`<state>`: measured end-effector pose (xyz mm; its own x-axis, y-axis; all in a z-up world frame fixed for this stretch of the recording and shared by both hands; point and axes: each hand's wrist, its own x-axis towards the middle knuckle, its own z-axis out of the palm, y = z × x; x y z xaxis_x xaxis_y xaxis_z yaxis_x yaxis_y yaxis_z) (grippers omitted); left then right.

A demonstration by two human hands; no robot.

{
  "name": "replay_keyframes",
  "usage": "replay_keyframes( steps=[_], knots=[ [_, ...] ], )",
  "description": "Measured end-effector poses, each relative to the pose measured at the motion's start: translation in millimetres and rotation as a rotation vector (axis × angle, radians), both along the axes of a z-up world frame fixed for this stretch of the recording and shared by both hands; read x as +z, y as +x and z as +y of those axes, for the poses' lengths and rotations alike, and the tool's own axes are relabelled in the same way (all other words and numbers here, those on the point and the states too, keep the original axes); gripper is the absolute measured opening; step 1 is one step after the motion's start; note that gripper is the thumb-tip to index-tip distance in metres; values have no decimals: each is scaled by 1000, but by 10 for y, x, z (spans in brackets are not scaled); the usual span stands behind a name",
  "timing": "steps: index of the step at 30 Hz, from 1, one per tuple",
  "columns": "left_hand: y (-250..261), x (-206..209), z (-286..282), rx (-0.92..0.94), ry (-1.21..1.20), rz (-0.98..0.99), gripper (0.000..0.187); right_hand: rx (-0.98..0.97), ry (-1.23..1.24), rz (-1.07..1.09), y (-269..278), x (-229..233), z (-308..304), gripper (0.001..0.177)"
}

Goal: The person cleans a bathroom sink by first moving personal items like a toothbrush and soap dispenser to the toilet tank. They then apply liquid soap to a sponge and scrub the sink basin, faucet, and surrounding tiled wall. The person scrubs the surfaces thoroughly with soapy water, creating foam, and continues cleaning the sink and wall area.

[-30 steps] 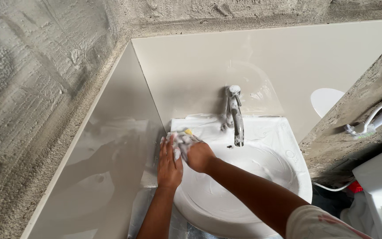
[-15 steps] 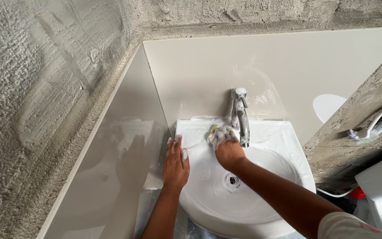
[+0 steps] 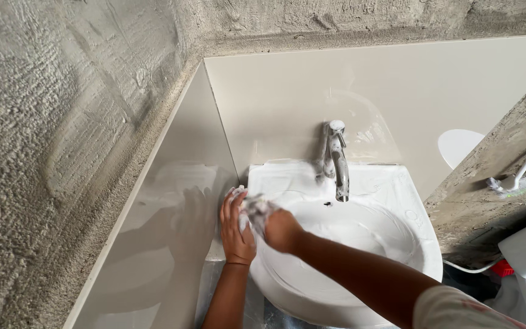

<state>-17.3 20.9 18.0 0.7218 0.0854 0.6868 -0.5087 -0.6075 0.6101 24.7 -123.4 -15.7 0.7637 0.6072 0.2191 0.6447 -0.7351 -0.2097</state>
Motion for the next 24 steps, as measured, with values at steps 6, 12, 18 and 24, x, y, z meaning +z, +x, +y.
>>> replay_keyframes(
  steps=[6,12,18,24],
  knots=[
    [67,66,-46,-40,152,356,37,246,248,241,-1287,-157,-879,15],
    [111,-213,-198,33,369,539,46,213,-42,163,-1586,230,-2611,31],
    [450,-829,150,-289,-151,588,54,481,-263,-15,-1875,162,-1747,29],
    [559,-618,347,-495,-577,820,51,292,-380,182,-1090,-86,143,21]
  ],
)
